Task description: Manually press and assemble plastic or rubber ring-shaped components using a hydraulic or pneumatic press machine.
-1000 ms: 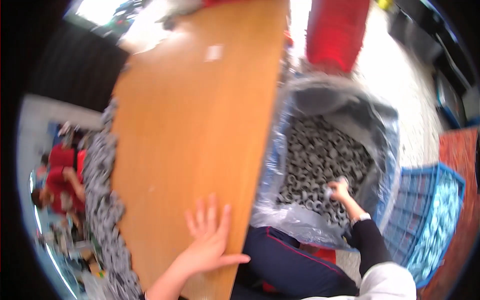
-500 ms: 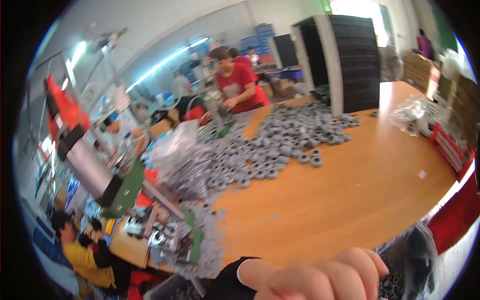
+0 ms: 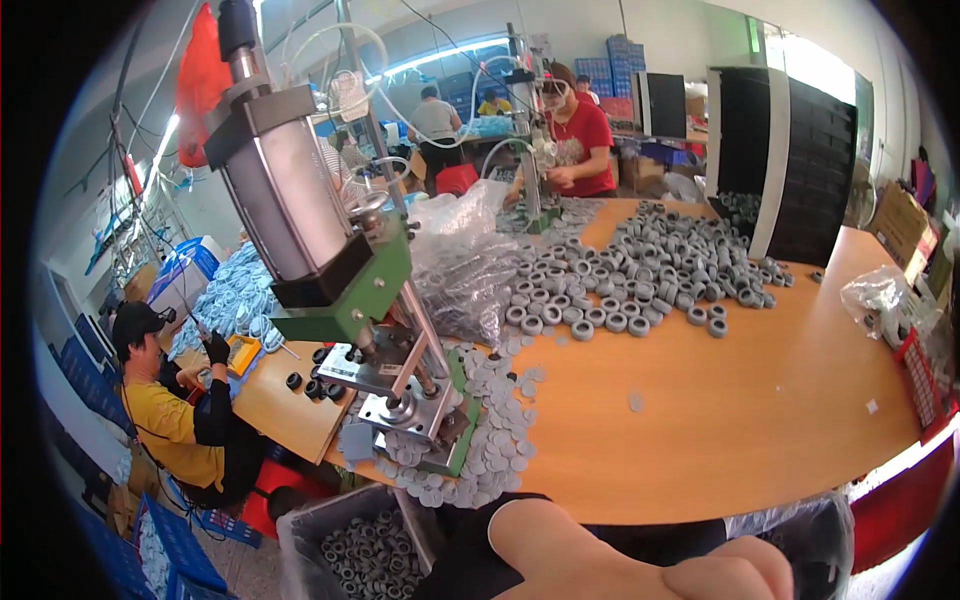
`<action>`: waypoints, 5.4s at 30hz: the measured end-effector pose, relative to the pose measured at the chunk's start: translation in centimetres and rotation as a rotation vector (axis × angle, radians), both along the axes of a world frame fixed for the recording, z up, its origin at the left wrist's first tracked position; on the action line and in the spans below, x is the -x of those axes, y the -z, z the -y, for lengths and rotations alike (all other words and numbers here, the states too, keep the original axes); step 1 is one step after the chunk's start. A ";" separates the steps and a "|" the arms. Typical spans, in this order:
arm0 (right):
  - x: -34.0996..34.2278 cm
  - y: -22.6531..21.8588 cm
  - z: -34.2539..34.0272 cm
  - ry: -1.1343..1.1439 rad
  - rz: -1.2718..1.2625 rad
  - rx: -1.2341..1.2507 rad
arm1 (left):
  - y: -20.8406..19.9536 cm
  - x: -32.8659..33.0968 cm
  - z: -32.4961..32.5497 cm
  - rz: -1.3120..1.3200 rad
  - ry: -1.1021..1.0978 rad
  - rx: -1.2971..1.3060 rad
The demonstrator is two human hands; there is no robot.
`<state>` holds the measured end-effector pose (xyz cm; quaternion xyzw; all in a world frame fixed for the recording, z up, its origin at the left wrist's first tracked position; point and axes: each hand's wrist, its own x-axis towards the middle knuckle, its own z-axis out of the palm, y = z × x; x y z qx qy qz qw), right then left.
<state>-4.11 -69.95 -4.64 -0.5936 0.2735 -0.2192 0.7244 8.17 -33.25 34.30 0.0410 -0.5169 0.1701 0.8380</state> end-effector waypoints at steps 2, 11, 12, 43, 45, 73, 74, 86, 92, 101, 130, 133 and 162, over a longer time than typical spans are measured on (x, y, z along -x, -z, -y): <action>-1.9 -0.8 -0.9 -0.040 0.047 0.006 | 0.0 -0.4 -0.7 -0.035 -0.006 -0.021; -6.9 -7.2 -5.1 -0.147 0.128 0.049 | 1.8 -3.9 -0.9 0.375 -0.033 0.183; -7.8 -8.1 -5.9 -0.164 0.134 0.051 | 3.0 -5.4 -1.6 0.365 -0.043 0.181; -27.9 -17.1 -41.0 -1.175 0.224 0.383 | 26.9 -10.4 -16.0 -1.106 -0.501 -0.519; -27.9 -16.9 -40.9 -1.182 0.136 0.264 | 26.3 -10.5 -16.1 -1.185 -0.357 -0.407; -23.8 -17.1 -41.4 -1.012 -0.070 -0.379 | 26.7 -0.9 -21.6 -1.221 -0.053 -0.010; -23.5 -17.1 -41.8 -1.031 -0.078 -0.384 | 27.0 -0.3 -22.2 -1.197 -0.035 -0.010; -22.9 -18.1 -41.0 -0.986 0.029 -0.289 | 34.4 12.0 -32.6 -1.667 -0.991 -0.461; -22.8 -16.9 -42.4 -1.070 -0.078 -0.517 | 41.3 22.5 -38.1 -2.587 -1.509 -1.747; -22.7 -16.5 -42.8 -1.102 -0.081 -0.765 | 38.0 11.9 -33.3 -1.748 -1.444 -0.883; -23.2 -19.6 -41.4 -1.348 -0.062 -0.610 | 25.5 -5.8 -17.6 -0.996 -0.694 -0.825; -22.3 -19.1 -41.9 -1.357 -0.038 -0.338 | 25.0 -4.0 -17.3 -1.225 -0.563 -0.666; -11.6 -7.1 -55.3 -1.599 -0.752 -0.963 | 35.0 13.8 -28.7 -1.867 -1.038 -0.343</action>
